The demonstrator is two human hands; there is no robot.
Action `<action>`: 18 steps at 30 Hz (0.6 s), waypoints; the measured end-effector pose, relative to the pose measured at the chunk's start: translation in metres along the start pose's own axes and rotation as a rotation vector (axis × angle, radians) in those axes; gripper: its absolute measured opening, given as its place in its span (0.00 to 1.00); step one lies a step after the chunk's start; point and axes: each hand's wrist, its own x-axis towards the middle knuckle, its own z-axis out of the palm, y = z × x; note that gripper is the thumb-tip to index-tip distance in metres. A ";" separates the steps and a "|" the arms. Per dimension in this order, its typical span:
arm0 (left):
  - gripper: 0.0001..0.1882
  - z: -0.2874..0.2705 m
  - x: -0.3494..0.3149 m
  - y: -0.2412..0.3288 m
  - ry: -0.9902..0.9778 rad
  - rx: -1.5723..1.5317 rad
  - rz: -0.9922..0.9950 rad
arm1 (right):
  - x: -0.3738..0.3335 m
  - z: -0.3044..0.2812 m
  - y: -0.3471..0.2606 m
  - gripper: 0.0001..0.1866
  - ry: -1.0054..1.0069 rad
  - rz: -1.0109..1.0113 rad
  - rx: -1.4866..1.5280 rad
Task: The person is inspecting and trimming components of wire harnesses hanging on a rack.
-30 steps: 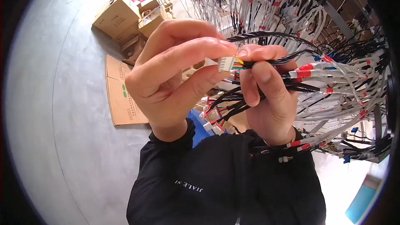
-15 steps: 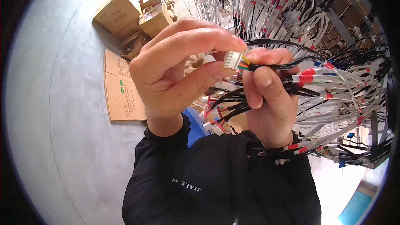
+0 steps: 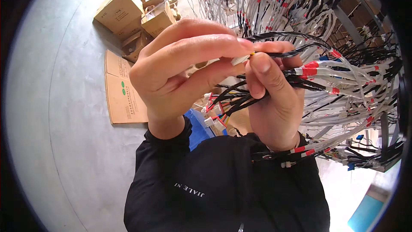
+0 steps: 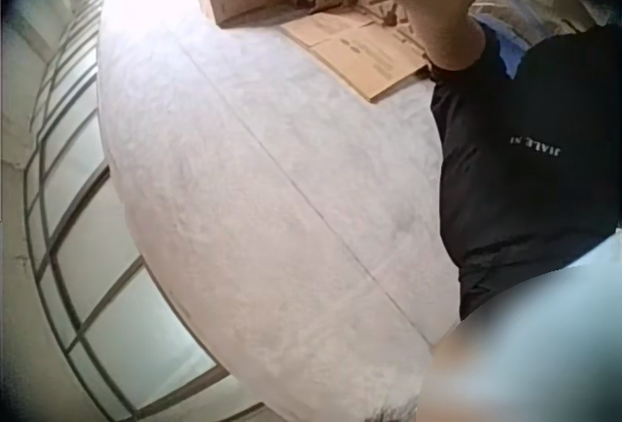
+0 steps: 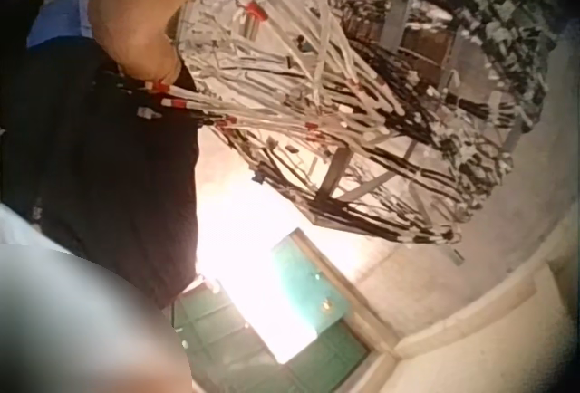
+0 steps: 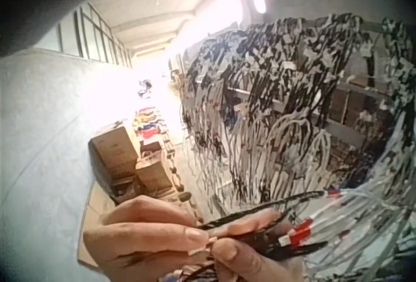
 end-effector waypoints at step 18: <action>0.18 0.001 0.002 0.000 -0.023 0.065 0.043 | -0.004 -0.015 0.003 0.09 -0.169 0.079 0.392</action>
